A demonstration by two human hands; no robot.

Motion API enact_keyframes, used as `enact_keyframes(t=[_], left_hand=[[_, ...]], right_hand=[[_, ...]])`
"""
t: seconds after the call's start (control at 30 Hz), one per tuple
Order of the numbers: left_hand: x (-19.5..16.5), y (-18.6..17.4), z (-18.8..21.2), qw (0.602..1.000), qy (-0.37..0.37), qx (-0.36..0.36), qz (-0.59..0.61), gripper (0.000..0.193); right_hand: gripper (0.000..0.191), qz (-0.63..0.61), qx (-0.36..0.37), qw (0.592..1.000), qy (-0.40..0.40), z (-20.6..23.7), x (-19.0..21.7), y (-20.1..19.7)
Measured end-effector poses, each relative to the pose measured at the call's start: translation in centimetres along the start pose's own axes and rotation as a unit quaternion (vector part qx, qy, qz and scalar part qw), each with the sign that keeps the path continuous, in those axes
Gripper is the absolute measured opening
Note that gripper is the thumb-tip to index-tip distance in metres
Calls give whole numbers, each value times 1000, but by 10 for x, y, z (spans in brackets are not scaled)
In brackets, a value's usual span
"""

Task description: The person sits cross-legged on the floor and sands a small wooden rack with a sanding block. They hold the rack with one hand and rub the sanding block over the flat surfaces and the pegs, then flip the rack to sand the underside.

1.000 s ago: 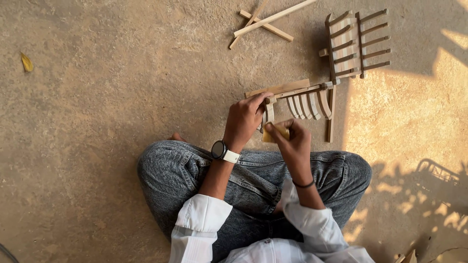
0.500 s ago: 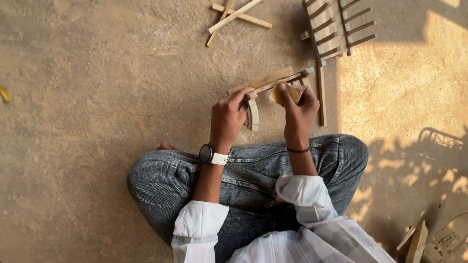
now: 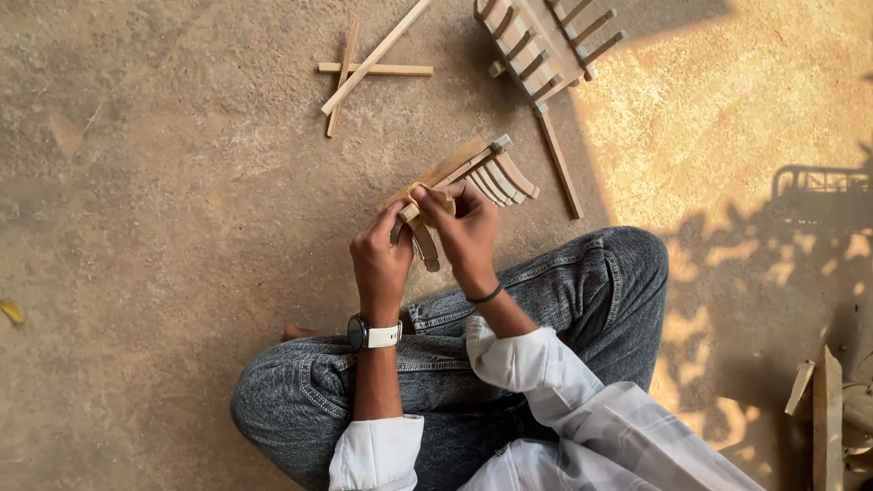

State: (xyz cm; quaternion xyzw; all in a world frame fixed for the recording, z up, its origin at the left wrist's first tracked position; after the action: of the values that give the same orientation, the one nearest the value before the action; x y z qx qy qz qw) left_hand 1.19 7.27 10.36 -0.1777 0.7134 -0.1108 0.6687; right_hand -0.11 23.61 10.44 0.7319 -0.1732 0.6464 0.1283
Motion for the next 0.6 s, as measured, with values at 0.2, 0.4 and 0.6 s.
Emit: enact_keyframes(t=[0.2,0.4,0.6], left_hand=[[13,8,-3,1000,-9,-5,-17,35],[20,7,-2,999,-45,17,-13,38],[13,5,-5,997,-63,27,-25,38]], right_hand=[[24,-21,-12,998,-58,-1,-4,-2],[21,-30,-100,994,-24,2,-10,-11],[21,-72,-109,991,-8,-1,-5,-6]])
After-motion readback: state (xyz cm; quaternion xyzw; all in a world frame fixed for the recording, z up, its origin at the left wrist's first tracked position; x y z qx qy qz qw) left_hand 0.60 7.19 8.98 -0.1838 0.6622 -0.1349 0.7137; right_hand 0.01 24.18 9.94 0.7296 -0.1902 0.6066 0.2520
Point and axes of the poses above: each hand's wrist, its own z-axis away from the middle knuckle, its own y-axis out of the palm, x = y × z, the point moved 6 cm from there along -z, towards the middle knuckle, and after that the axes turned 12 degrees about -y, right-handed, at the moved point
